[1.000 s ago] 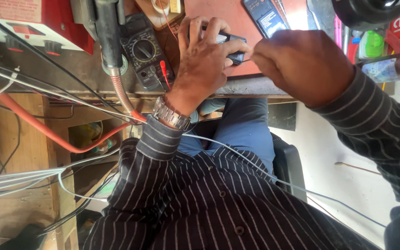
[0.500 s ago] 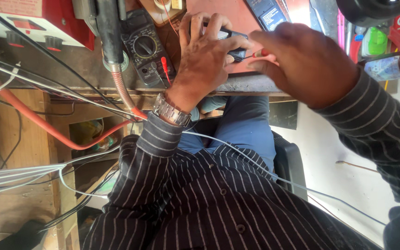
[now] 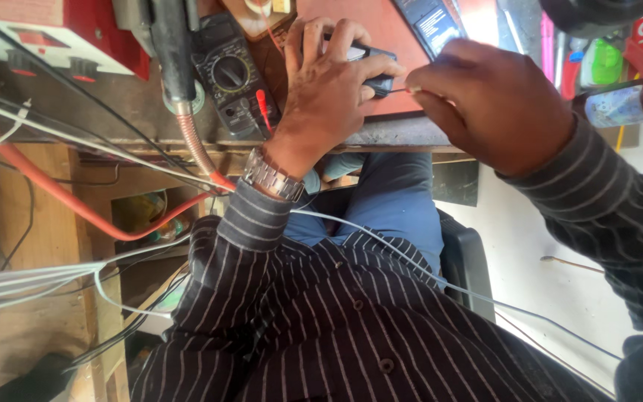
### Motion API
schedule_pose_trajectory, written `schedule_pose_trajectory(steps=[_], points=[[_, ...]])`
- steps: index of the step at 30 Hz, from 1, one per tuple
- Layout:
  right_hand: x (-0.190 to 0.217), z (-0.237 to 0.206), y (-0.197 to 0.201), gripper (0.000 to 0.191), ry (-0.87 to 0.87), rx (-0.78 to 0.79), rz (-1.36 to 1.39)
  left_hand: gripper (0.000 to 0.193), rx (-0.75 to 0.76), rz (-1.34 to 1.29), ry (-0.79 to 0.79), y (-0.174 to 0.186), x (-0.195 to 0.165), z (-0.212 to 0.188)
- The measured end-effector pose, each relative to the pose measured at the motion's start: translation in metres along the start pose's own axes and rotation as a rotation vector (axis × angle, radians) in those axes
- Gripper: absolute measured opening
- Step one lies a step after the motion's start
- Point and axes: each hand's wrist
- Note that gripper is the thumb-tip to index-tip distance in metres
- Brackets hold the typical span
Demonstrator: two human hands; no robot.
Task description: The person disassembles a mobile phone by removing screws and prying open the back cover. They then use a multimeter to test the internal circuit board.
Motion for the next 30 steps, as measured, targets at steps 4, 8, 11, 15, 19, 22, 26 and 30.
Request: schedule_pose_trajectory(steps=[4,8,11,15,19,22,26,30], points=[[0.004,-0.002,0.001,0.02,-0.091,0.001,0.123,0.036,0.013,-0.003,0.005,0.002,0.001,-0.002],[0.004,-0.003,0.003,0.018,-0.066,0.038,-0.046,0.039,0.01,0.008,-0.011,0.002,0.002,-0.002],[0.003,-0.006,0.004,0.015,0.027,-0.053,0.003,0.039,0.007,0.012,-0.011,0.002,0.002,-0.002],[-0.001,-0.011,0.007,0.015,0.043,-0.11,0.035,0.043,0.002,0.013,-0.007,0.003,0.001,-0.002],[-0.01,-0.019,0.009,0.014,0.038,-0.159,-0.035,0.047,0.008,0.0,0.007,0.004,0.001,-0.004],[-0.017,-0.026,0.008,0.013,0.062,-0.197,-0.023,0.047,0.016,-0.004,0.017,0.002,0.003,-0.004],[-0.026,-0.032,0.007,0.01,0.036,-0.217,-0.015,0.053,-0.009,0.009,-0.011,0.002,0.005,-0.005],[-0.031,-0.032,0.004,0.01,0.001,-0.271,0.019,0.064,-0.002,-0.013,-0.022,0.006,0.005,-0.004]])
Point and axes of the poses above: each hand's wrist, its own z-axis towards the middle knuckle, its own y-axis out of the back of the hand, x = y × z, and after that the axes turned 15 degrees about -x, right-handed
